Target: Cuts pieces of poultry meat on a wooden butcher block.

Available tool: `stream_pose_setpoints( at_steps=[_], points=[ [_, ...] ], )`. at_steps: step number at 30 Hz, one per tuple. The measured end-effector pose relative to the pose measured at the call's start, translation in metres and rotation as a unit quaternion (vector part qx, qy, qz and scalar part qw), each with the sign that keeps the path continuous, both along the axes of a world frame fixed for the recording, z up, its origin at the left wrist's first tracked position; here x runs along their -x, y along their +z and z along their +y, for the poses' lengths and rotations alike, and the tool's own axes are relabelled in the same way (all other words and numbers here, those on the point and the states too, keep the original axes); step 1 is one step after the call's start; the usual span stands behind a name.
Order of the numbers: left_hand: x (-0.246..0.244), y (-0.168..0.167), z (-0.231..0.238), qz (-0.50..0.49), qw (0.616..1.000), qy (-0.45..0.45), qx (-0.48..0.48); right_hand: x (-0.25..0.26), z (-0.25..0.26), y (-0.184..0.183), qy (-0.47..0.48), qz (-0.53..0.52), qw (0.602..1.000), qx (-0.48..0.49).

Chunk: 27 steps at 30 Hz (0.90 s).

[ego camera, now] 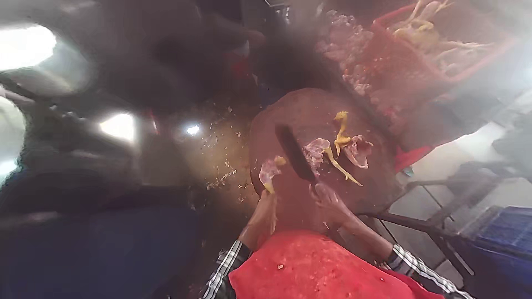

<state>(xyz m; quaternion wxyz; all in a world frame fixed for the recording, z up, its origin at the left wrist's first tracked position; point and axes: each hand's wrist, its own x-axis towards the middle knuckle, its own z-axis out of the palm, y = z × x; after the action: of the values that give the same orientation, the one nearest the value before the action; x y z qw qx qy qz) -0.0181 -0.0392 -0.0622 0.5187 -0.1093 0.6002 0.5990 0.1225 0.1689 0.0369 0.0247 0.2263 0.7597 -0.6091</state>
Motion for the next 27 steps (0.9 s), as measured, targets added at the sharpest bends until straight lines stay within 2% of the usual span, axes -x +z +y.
stream_pose_setpoints(
  at_steps=[2,3,5,6,7,8,9,10,11,12,14,16,17,19,21,23,25,27],
  points=[
    [-0.015,-0.012,0.008,-0.024,0.999,0.026,0.004,0.028,-0.005,0.045,-0.010,0.187,0.982,0.024],
    [-0.020,-0.012,0.012,-0.025,0.999,0.036,0.006,0.036,-0.011,0.055,-0.028,0.265,0.963,0.043],
    [-0.021,-0.010,0.017,-0.026,0.999,0.047,0.006,0.037,-0.028,0.038,-0.068,0.332,0.939,0.053],
    [-0.019,-0.010,0.016,-0.028,0.998,0.050,0.001,0.029,-0.035,0.011,-0.070,0.299,0.951,0.023],
    [-0.015,-0.012,0.014,-0.030,0.998,0.051,-0.009,0.016,-0.036,-0.022,-0.042,0.203,0.978,-0.031],
    [-0.013,-0.015,0.009,-0.033,0.998,0.047,-0.022,0.006,-0.033,-0.051,0.017,0.064,0.995,-0.070],
    [-0.010,-0.016,0.002,-0.030,0.999,0.037,-0.026,0.002,-0.027,-0.075,0.079,-0.080,0.990,-0.080],
    [-0.007,-0.015,-0.008,-0.014,1.000,0.012,-0.019,0.002,-0.023,-0.090,0.108,-0.168,0.976,-0.088],
    [-0.001,-0.013,-0.023,0.020,0.999,-0.037,0.004,0.005,-0.025,-0.090,0.115,-0.205,0.966,-0.103],
    [0.007,-0.008,-0.035,0.076,0.991,-0.104,0.040,0.013,-0.023,-0.074,0.114,-0.203,0.965,-0.122],
    [0.013,-0.004,-0.068,0.196,0.929,-0.275,0.150,0.019,-0.035,-0.030,0.077,-0.120,0.983,-0.116],
    [0.011,-0.012,-0.093,0.236,0.872,-0.371,0.216,0.037,-0.045,0.002,0.020,0.032,0.999,-0.036],
    [0.010,-0.011,-0.100,0.233,0.862,-0.391,0.221,0.047,-0.053,0.008,-0.006,0.083,0.997,0.005],
    [0.008,-0.007,-0.106,0.212,0.860,-0.410,0.215,0.051,-0.070,-0.011,-0.043,0.097,0.994,0.017],
    [0.011,-0.006,-0.103,0.203,0.862,-0.415,0.209,0.042,-0.072,-0.048,-0.009,-0.042,0.999,-0.032],
    [0.013,-0.010,-0.105,0.201,0.873,-0.399,0.197,0.037,-0.059,-0.081,0.044,-0.192,0.980,-0.033],
    [0.020,-0.011,-0.111,0.206,0.883,-0.385,0.174,0.036,-0.056,-0.072,0.031,-0.158,0.987,-0.014],
    [0.024,-0.009,-0.125,0.189,0.890,-0.390,0.143,0.033,-0.072,-0.047,-0.014,-0.008,0.998,0.056]
  ],
)
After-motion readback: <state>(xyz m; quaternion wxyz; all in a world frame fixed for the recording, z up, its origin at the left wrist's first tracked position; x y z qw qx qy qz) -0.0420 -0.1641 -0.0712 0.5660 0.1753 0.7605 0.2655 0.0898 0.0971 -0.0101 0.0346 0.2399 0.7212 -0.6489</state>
